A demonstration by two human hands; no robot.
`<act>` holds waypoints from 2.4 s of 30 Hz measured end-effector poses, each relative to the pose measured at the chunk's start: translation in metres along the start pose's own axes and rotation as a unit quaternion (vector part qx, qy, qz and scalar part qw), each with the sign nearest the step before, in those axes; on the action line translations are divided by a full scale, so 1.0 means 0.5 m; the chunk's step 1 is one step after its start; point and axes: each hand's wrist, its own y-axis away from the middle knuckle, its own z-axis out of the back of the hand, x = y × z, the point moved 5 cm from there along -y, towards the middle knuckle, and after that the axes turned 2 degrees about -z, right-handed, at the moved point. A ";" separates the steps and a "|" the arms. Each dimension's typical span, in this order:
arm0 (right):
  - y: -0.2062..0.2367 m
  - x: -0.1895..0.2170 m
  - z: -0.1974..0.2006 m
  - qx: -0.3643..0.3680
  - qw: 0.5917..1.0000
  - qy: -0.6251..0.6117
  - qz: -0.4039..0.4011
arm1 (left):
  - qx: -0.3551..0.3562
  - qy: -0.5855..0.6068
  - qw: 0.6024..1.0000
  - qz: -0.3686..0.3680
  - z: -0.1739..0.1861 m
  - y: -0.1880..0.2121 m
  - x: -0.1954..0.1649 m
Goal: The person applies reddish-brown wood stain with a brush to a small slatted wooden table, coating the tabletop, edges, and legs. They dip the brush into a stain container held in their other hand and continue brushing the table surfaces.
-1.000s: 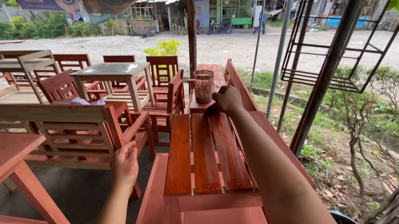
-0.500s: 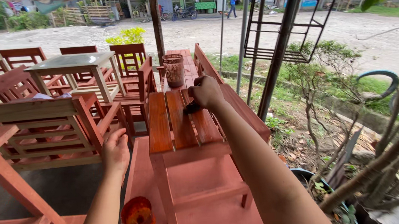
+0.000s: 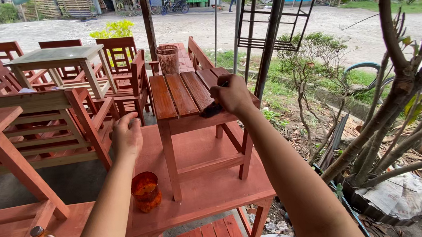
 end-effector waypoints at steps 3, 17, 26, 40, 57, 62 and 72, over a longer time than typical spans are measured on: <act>0.000 -0.006 0.040 -0.029 0.999 0.001 0.024 | 0.001 0.007 1.000 0.001 0.004 0.005 -0.008; -0.188 -0.059 0.115 -0.105 0.972 -0.194 0.080 | -0.021 -0.022 0.999 0.027 -0.053 -0.081 0.033; -0.512 -0.169 -0.034 -0.077 0.984 -0.138 0.085 | -0.068 0.031 0.996 0.057 -0.124 -0.217 0.048; -0.726 -0.219 -0.181 0.045 0.980 -0.178 0.079 | -0.086 0.051 0.993 0.055 -0.171 -0.275 0.131; -0.425 -0.185 -0.081 -0.124 0.977 -0.170 0.027 | -0.036 0.185 0.980 0.063 -0.129 -0.127 0.091; -0.268 -0.147 -0.024 -0.142 0.973 -0.176 0.044 | 0.009 0.070 0.996 0.058 -0.067 -0.027 0.026; -0.075 -0.112 0.028 -0.170 0.968 -0.175 0.056 | 0.022 0.040 0.998 0.045 -0.011 0.048 -0.059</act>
